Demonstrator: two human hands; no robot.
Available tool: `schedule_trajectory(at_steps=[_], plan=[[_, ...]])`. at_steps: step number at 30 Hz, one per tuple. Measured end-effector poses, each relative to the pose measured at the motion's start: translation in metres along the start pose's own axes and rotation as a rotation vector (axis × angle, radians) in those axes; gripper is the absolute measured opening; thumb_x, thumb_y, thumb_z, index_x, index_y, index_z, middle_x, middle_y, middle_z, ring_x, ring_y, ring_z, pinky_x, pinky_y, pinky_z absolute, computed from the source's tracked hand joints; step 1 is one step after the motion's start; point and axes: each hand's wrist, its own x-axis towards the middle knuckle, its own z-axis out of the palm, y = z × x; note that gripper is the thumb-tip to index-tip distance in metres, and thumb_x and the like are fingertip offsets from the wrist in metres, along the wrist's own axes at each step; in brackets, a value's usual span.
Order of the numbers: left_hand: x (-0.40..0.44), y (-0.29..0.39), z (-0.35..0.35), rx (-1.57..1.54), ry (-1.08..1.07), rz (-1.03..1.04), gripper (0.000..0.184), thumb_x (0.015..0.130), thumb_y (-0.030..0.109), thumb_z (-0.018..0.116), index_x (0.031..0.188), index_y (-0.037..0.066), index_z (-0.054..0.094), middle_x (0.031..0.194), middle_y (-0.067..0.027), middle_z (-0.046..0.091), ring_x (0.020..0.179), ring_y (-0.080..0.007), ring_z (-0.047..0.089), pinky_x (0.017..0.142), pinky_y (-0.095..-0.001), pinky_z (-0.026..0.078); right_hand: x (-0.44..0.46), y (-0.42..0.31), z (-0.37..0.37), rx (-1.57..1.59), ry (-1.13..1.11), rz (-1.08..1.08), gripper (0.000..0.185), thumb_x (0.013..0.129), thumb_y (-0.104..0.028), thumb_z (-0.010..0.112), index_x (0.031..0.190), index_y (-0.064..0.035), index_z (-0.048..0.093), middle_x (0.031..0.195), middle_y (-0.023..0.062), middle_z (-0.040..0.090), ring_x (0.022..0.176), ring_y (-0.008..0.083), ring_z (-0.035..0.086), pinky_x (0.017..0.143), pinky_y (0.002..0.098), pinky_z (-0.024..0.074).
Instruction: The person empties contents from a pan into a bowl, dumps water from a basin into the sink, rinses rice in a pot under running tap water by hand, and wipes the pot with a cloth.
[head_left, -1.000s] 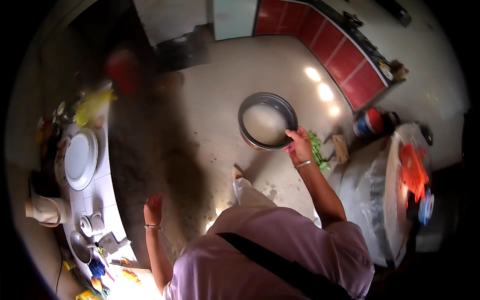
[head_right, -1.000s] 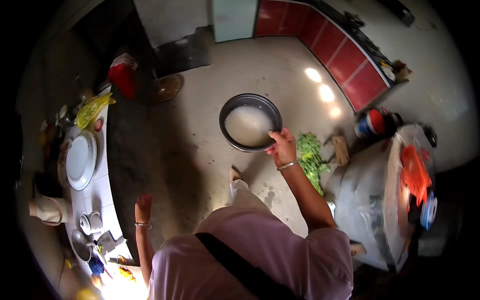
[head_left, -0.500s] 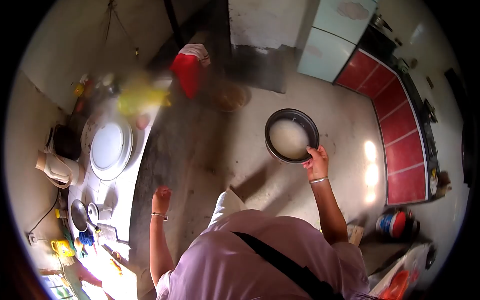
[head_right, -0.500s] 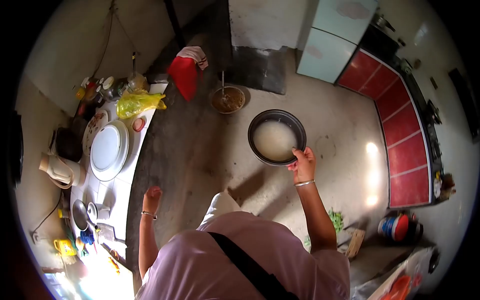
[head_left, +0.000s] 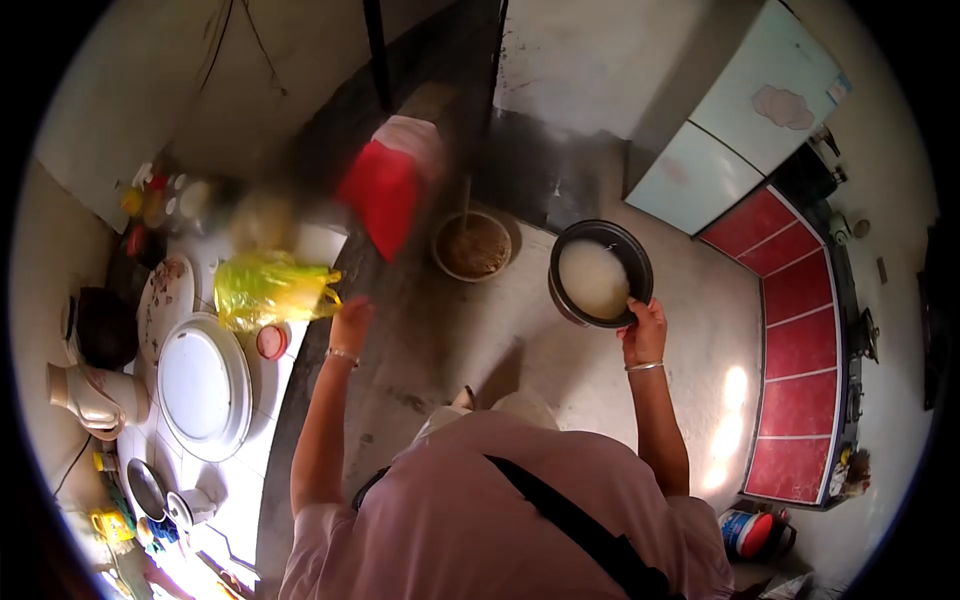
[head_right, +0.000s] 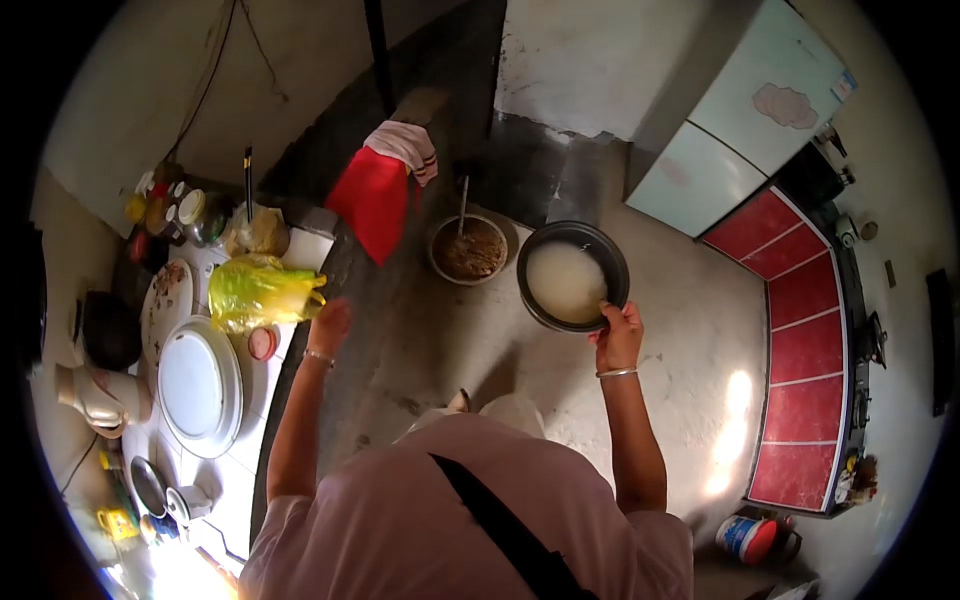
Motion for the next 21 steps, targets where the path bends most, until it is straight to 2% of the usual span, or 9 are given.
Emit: schedule_trajectory(at_steps=[2, 5, 8, 11, 14, 18, 20, 21], plan=[[0.044, 0.053, 0.025, -0.308, -0.02, -0.218, 0.019, 0.081, 0.015, 0.059, 0.097, 0.005, 0.058, 0.083, -0.0058, 0.064, 0.067, -0.0096, 0.059, 0.057, -0.0223, 0.048, 0.037, -0.001, 0.015, -0.005, -0.01, 0.003, 0.013, 0.076, -0.007, 0.06, 0.073, -0.0104, 0.048, 0.064, 0.0015, 0.054, 0.043, 0.0113, 0.048, 0.033, 0.0233, 0.036], [0.121, 0.075, 0.051, -0.253, 0.0, -0.325, 0.022, 0.085, 0.016, 0.054, 0.106, 0.007, 0.054, 0.081, -0.004, 0.061, 0.062, -0.0097, 0.054, 0.053, -0.0238, 0.046, 0.097, -0.003, 0.038, -0.02, -0.033, 0.009, 0.012, 0.076, -0.008, 0.06, 0.074, -0.0103, 0.049, 0.065, 0.0017, 0.054, 0.044, 0.011, 0.048, 0.034, 0.0232, 0.0356], [0.187, 0.086, 0.08, -0.326, 0.115, -0.4, 0.024, 0.085, 0.017, 0.053, 0.108, 0.009, 0.052, 0.087, -0.0062, 0.061, 0.066, -0.014, 0.057, 0.056, -0.0257, 0.048, 0.163, -0.001, 0.066, -0.039, -0.076, 0.021, 0.011, 0.076, -0.008, 0.059, 0.075, -0.0102, 0.048, 0.065, 0.0018, 0.054, 0.044, 0.011, 0.048, 0.034, 0.0233, 0.0354], [0.25, 0.082, 0.106, -0.537, 0.248, -0.499, 0.02, 0.082, 0.016, 0.054, 0.1, 0.008, 0.056, 0.079, -0.0059, 0.062, 0.062, -0.0164, 0.06, 0.051, -0.0289, 0.05, 0.234, 0.003, 0.098, -0.052, -0.143, 0.041, 0.011, 0.077, -0.007, 0.059, 0.075, -0.01, 0.048, 0.065, 0.0017, 0.054, 0.044, 0.0109, 0.048, 0.034, 0.0233, 0.0354], [0.311, 0.066, 0.124, -0.621, 0.331, -0.642, 0.024, 0.084, 0.018, 0.055, 0.106, 0.011, 0.051, 0.089, -0.0082, 0.06, 0.073, -0.025, 0.06, 0.062, -0.0379, 0.051, 0.302, 0.002, 0.137, -0.088, -0.236, 0.064, 0.011, 0.077, -0.007, 0.058, 0.075, -0.0099, 0.048, 0.066, 0.0013, 0.054, 0.045, 0.0107, 0.048, 0.034, 0.0232, 0.0357], [0.379, 0.014, 0.144, -0.555, 0.368, -0.753, 0.025, 0.082, 0.019, 0.056, 0.105, 0.011, 0.051, 0.093, -0.0078, 0.058, 0.079, -0.0256, 0.058, 0.066, -0.0416, 0.05, 0.378, 0.007, 0.185, -0.113, -0.333, 0.109, 0.011, 0.078, -0.007, 0.058, 0.075, -0.0097, 0.047, 0.066, 0.001, 0.054, 0.045, 0.01, 0.048, 0.034, 0.0232, 0.0366], [0.415, -0.066, 0.142, -0.41, 0.335, -0.604, 0.024, 0.083, 0.019, 0.055, 0.105, 0.011, 0.052, 0.095, -0.0073, 0.057, 0.081, -0.0248, 0.058, 0.067, -0.0412, 0.049, 0.405, 0.01, 0.209, -0.125, -0.357, 0.132, 0.012, 0.078, -0.007, 0.058, 0.075, -0.0095, 0.047, 0.064, 0.0009, 0.054, 0.043, 0.0096, 0.047, 0.034, 0.023, 0.037], [0.435, -0.137, 0.136, -0.159, 0.269, -0.372, 0.023, 0.083, 0.019, 0.055, 0.104, 0.011, 0.052, 0.096, -0.0071, 0.057, 0.082, -0.0245, 0.057, 0.067, -0.0409, 0.049, 0.416, 0.012, 0.222, -0.119, -0.361, 0.149, 0.011, 0.078, -0.007, 0.058, 0.075, -0.0095, 0.047, 0.064, 0.0009, 0.054, 0.042, 0.0095, 0.047, 0.034, 0.0229, 0.0372]])
